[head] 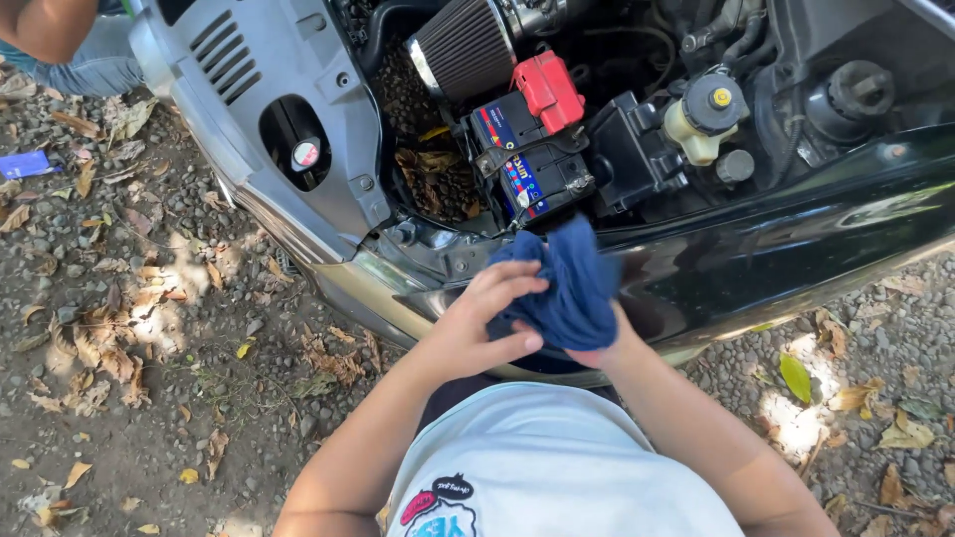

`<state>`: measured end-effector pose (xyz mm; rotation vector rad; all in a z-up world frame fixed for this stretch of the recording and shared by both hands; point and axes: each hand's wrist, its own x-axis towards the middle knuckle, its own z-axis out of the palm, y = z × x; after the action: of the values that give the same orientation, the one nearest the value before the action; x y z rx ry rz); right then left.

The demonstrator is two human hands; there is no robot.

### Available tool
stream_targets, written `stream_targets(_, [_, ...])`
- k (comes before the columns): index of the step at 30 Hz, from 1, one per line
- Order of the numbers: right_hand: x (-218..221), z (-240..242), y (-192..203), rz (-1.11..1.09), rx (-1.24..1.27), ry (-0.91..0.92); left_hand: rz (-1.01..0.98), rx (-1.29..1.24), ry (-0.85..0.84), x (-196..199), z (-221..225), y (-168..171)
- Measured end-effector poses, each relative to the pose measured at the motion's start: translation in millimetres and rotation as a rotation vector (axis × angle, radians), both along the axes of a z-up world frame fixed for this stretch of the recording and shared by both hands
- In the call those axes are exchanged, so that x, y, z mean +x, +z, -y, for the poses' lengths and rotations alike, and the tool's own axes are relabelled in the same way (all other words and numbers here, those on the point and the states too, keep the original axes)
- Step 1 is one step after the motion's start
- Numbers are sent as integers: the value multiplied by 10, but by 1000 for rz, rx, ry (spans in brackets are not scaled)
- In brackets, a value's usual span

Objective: Wiping the exterior of a car, including the bumper and wheel rim, using a blue cloth.

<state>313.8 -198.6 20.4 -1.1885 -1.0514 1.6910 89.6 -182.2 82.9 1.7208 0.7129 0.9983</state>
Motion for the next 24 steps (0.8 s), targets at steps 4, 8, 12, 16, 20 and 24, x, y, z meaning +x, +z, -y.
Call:
stream_targets(4, [252, -32, -260, 287, 209, -46, 72, 45, 210, -7, -303, -536])
stream_targets(8, [61, -22, -105, 1082, 660, 64, -256, 105, 417, 174, -559, -1080])
stream_targets(12, [139, -46, -289, 1569, 1109, 158, -559, 318, 494, 329, -617, -1282])
stream_targets(16, [1462, -322, -182, 1711, 1107, 84, -636, 325, 498, 326, -570, -1337])
stream_targets(20, [2571, -516, 184, 1746, 1003, -257, -615, 303, 476, 342, -542, -1257])
stream_targets(24, [2547, -715, 362, 1693, 1065, -399, -616, 327, 443, 331, -534, -1177])
